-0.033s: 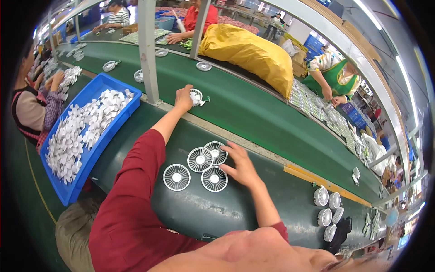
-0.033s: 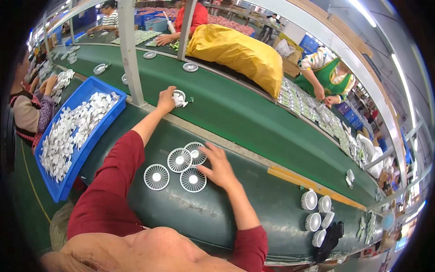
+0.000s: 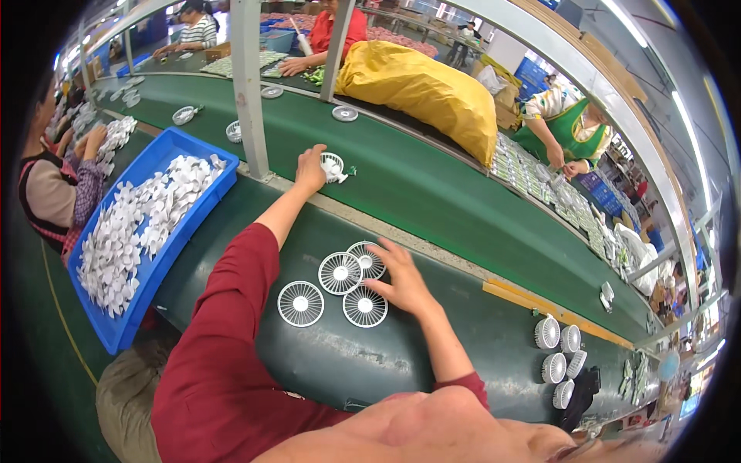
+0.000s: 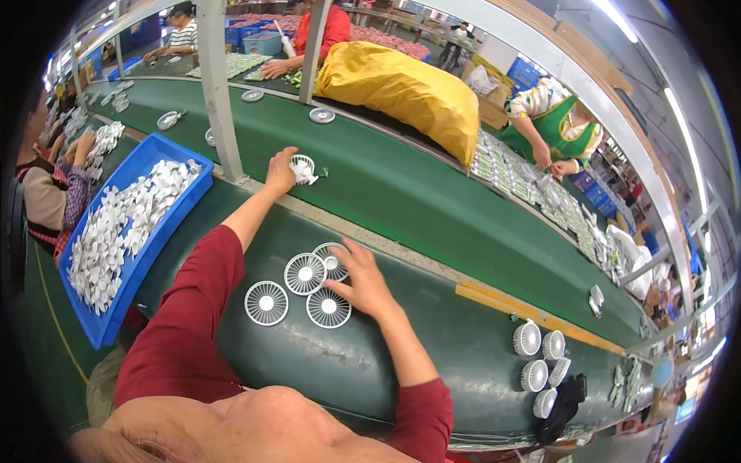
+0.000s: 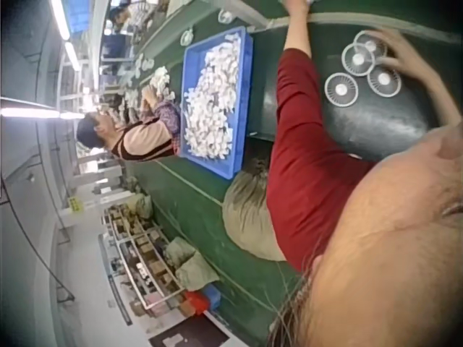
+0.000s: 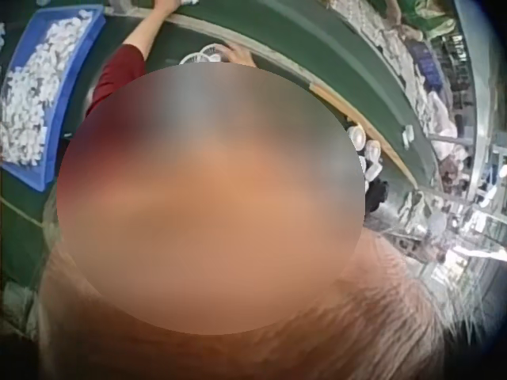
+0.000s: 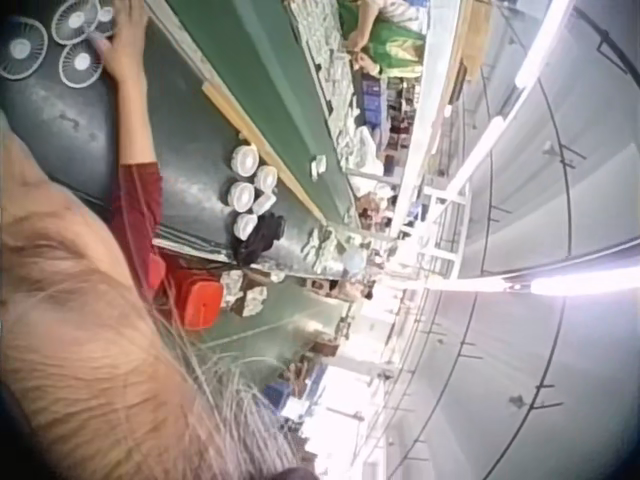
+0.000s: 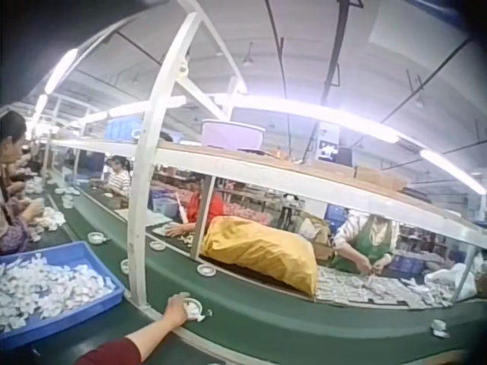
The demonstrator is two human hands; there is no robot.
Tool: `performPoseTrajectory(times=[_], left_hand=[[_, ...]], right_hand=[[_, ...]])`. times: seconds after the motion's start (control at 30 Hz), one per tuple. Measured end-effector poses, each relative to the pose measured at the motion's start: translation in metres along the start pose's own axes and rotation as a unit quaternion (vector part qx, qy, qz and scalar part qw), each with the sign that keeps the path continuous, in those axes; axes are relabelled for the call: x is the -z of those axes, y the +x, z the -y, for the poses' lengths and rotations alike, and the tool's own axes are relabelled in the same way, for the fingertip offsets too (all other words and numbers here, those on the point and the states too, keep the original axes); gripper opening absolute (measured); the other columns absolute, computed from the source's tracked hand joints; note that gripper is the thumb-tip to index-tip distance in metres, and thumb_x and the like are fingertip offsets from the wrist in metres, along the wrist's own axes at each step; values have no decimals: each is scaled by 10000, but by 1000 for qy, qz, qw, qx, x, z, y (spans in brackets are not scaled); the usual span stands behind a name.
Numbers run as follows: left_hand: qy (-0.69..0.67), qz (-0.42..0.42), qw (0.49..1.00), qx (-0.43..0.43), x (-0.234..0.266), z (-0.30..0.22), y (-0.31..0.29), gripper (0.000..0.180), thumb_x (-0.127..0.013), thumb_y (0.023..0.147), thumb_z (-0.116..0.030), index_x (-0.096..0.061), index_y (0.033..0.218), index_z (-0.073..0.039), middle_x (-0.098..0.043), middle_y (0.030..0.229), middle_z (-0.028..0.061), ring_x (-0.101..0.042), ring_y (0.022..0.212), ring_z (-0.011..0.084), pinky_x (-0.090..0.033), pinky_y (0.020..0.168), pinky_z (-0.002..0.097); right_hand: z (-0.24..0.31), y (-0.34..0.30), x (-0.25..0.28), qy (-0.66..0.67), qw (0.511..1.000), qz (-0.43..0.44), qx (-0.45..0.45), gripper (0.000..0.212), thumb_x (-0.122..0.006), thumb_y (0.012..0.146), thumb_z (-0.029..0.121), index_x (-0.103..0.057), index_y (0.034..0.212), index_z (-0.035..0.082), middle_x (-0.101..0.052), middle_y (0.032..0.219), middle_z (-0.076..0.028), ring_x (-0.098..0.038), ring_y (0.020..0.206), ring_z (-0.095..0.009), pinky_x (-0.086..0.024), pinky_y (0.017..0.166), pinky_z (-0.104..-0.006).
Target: The person assembles portable fans by fitting grill covers onto fan bodies by hand and placing the assembled fan units on the conveyor belt.
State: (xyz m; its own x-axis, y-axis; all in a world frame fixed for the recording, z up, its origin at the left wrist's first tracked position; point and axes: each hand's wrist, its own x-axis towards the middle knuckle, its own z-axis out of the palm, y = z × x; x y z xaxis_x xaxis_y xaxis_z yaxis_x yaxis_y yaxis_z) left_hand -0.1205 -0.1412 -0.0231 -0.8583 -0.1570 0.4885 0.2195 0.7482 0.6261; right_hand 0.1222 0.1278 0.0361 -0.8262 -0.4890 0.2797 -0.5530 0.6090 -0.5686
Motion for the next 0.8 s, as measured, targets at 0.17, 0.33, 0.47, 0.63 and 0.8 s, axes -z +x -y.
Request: performPoseTrajectory(times=[0.17, 0.33, 0.47, 0.63, 0.8], left_hand=[[-35, -45, 998, -35, 5, 18, -5, 468, -565, 732, 33, -550, 1184, -86, -582, 1091, 207, -562, 1046, 388, -463, 903, 436], [35, 85, 995, -38, 15, 31, -4, 263, -576, 823, -165, -601, 1060, -55, -662, 882, 196, -636, 854, 379, -492, 788, 472], [-190, 143, 961, 139, 27, -18, -20, 220, -512, 860, -84, -543, 1058, 7, -652, 880, 191, -673, 854, 295, -586, 654, 414], [-502, 220, 793, 266, 43, -51, -64, 443, -496, 829, 35, -407, 1260, -11, -581, 1116, 167, -660, 941, 257, -607, 722, 356], [-670, 226, 657, 262, 44, -64, -97, 445, -476, 802, 79, -480, 1235, -25, -593, 1168, 141, -623, 1042, 285, -529, 905, 455]], right_hand=[[1, 18, -32, -112, 993, 19, -2, 675, -816, 655, 354, -590, 1244, 113, -441, 1377, -194, -412, 1256, -365, -378, 1023, -458], [0, 19, -34, -103, 993, -46, -27, 686, -828, 632, 354, -602, 1217, 76, -521, 1286, -177, -456, 1186, -363, -396, 1004, -441], [-17, 12, -37, -61, 991, -80, -90, 470, -801, 679, 275, -687, 1104, 110, -565, 1200, -172, -477, 1141, -368, -407, 990, -429], [-17, 8, -46, -44, 991, -80, -94, 387, -765, 732, 326, -720, 1059, 124, -477, 1360, -220, -415, 1267, -376, -359, 1014, -493], [7, 10, -62, -71, 991, -80, -80, 478, -787, 692, 342, -685, 1096, 109, -415, 1412, -228, -328, 1338, -387, -251, 1076, -521]])
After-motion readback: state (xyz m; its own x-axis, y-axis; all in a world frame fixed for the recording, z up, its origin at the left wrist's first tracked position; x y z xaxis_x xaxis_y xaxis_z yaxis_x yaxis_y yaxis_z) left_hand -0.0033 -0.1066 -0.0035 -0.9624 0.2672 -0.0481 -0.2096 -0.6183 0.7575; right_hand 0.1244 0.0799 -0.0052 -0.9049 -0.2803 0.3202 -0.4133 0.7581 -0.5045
